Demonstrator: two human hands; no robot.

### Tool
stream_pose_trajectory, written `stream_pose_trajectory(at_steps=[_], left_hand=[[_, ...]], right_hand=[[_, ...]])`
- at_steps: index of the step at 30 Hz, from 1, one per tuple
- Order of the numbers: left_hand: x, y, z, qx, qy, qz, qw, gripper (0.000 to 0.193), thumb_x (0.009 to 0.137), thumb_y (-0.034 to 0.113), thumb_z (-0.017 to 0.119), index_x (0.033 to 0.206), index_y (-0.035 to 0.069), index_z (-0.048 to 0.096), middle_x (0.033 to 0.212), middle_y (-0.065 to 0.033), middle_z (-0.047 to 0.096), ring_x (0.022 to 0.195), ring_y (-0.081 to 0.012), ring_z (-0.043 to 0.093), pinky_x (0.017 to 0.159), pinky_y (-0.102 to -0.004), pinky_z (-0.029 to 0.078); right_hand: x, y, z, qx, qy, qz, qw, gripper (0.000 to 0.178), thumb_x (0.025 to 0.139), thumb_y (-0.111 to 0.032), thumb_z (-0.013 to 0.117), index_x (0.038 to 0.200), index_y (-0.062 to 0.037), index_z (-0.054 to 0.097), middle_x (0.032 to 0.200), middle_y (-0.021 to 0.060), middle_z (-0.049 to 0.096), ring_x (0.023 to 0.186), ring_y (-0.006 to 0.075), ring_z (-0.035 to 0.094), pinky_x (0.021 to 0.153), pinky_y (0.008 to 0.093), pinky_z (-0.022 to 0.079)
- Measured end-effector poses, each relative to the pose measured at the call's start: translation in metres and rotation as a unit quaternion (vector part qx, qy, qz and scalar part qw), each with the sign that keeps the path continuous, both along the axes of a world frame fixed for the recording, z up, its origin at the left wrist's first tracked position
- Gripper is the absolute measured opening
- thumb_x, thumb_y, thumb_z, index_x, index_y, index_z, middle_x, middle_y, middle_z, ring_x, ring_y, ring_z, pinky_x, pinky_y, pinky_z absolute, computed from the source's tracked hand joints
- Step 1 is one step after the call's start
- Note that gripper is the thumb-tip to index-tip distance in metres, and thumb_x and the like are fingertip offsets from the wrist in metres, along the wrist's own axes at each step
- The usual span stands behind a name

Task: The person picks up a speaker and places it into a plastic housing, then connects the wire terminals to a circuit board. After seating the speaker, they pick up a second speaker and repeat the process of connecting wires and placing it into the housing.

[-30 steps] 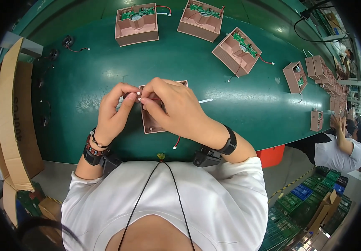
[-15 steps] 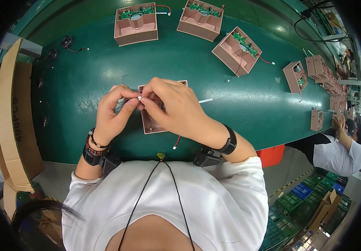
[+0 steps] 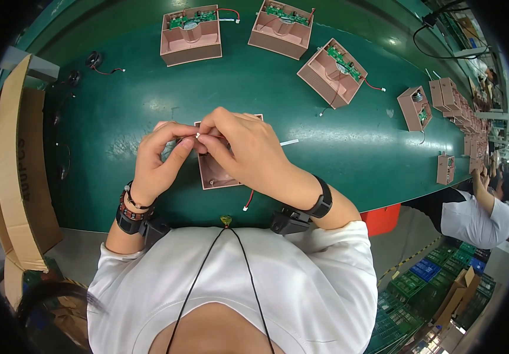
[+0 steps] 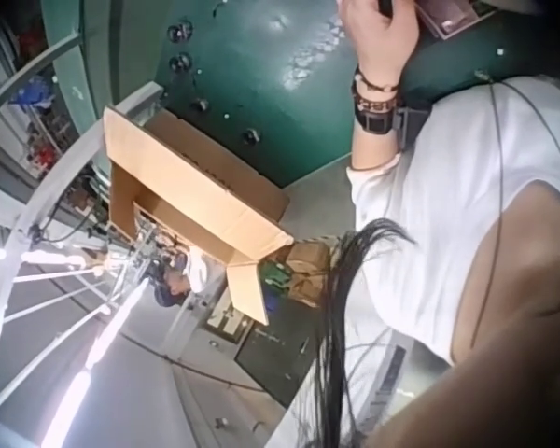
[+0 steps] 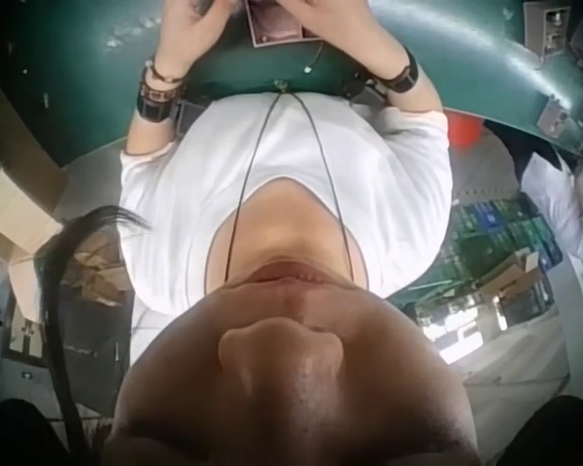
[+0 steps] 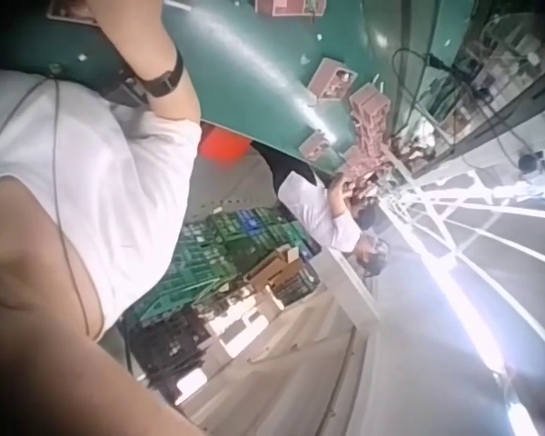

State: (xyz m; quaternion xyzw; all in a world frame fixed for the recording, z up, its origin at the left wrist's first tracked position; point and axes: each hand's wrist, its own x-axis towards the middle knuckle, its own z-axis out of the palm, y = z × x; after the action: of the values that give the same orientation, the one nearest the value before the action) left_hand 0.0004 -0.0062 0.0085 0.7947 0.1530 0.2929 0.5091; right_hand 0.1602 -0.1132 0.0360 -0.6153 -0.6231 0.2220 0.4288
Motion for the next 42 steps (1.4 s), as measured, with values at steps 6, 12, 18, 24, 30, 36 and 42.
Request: stream_pose_trajectory(at_steps=[6, 12, 18, 24, 30, 36, 42], left_hand=[[0.000, 0.002, 0.002, 0.032, 0.010, -0.016, 0.999, 0.013, 0.089, 0.012, 0.062, 0.099, 0.006, 0.067, 0.082, -0.0020, 0.072, 0.074, -0.0169, 0.063, 0.080, -0.0308, 0.038], [0.000, 0.001, 0.001, 0.034, 0.003, -0.022, 0.999, 0.014, 0.089, 0.013, 0.061, 0.100, 0.007, 0.067, 0.081, -0.0020, 0.072, 0.073, -0.0168, 0.062, 0.080, -0.0306, 0.038], [-0.001, 0.001, 0.003, 0.024, 0.011, -0.025, 0.999, 0.015, 0.089, 0.014, 0.061, 0.101, 0.006, 0.067, 0.081, -0.0022, 0.072, 0.075, -0.0167, 0.063, 0.081, -0.0306, 0.037], [0.000, 0.000, 0.005, 0.013, 0.023, -0.031, 0.999, 0.016, 0.091, 0.015, 0.060, 0.103, 0.007, 0.066, 0.082, -0.0017, 0.071, 0.076, -0.0169, 0.064, 0.082, -0.0309, 0.038], [0.000, 0.000, 0.005, -0.002, 0.034, -0.031, 0.999, 0.017, 0.092, 0.017, 0.059, 0.104, 0.007, 0.066, 0.082, -0.0016, 0.071, 0.078, -0.0172, 0.065, 0.083, -0.0312, 0.038], [0.000, 0.000, 0.003, -0.001, 0.031, -0.032, 0.999, 0.018, 0.091, 0.018, 0.059, 0.104, 0.007, 0.066, 0.082, -0.0025, 0.071, 0.079, -0.0180, 0.065, 0.084, -0.0311, 0.038], [-0.001, 0.002, -0.003, -0.043, 0.038, -0.031, 0.998, 0.019, 0.089, 0.018, 0.063, 0.103, 0.007, 0.067, 0.087, -0.0045, 0.069, 0.082, -0.0195, 0.061, 0.085, -0.0319, 0.038]], right_hand=[[0.001, 0.001, -0.002, 0.021, -0.036, 0.006, 0.999, 0.012, 0.086, -0.004, 0.065, 0.094, -0.0029, 0.055, 0.079, 0.0058, 0.067, 0.069, 0.0184, 0.066, 0.069, 0.0292, 0.048], [0.001, 0.001, -0.002, 0.019, -0.033, -0.002, 0.999, 0.012, 0.086, -0.005, 0.065, 0.093, -0.0040, 0.056, 0.075, 0.0041, 0.068, 0.067, 0.0181, 0.066, 0.069, 0.0296, 0.047], [-0.002, 0.003, -0.007, 0.064, -0.050, -0.029, 0.996, 0.010, 0.087, -0.014, 0.063, 0.089, -0.0082, 0.056, 0.068, 0.0017, 0.064, 0.064, 0.0227, 0.063, 0.060, 0.0324, 0.044], [-0.001, 0.005, -0.009, 0.096, -0.104, -0.022, 0.990, 0.009, 0.087, -0.014, 0.063, 0.088, -0.0084, 0.056, 0.065, 0.0012, 0.060, 0.061, 0.0221, 0.060, 0.057, 0.0335, 0.042], [0.000, 0.006, -0.010, 0.102, -0.113, -0.022, 0.988, 0.008, 0.087, -0.013, 0.063, 0.087, -0.0083, 0.056, 0.065, 0.0013, 0.060, 0.060, 0.0220, 0.059, 0.056, 0.0340, 0.041], [0.000, 0.002, -0.008, 0.051, -0.099, -0.016, 0.994, 0.010, 0.083, -0.006, 0.068, 0.091, -0.0054, 0.063, 0.077, 0.0046, 0.065, 0.064, 0.0210, 0.060, 0.066, 0.0325, 0.045], [-0.001, 0.002, -0.007, 0.062, -0.114, -0.016, 0.991, 0.012, 0.082, -0.006, 0.068, 0.094, -0.0066, 0.064, 0.079, 0.0036, 0.067, 0.064, 0.0191, 0.060, 0.064, 0.0316, 0.044]])
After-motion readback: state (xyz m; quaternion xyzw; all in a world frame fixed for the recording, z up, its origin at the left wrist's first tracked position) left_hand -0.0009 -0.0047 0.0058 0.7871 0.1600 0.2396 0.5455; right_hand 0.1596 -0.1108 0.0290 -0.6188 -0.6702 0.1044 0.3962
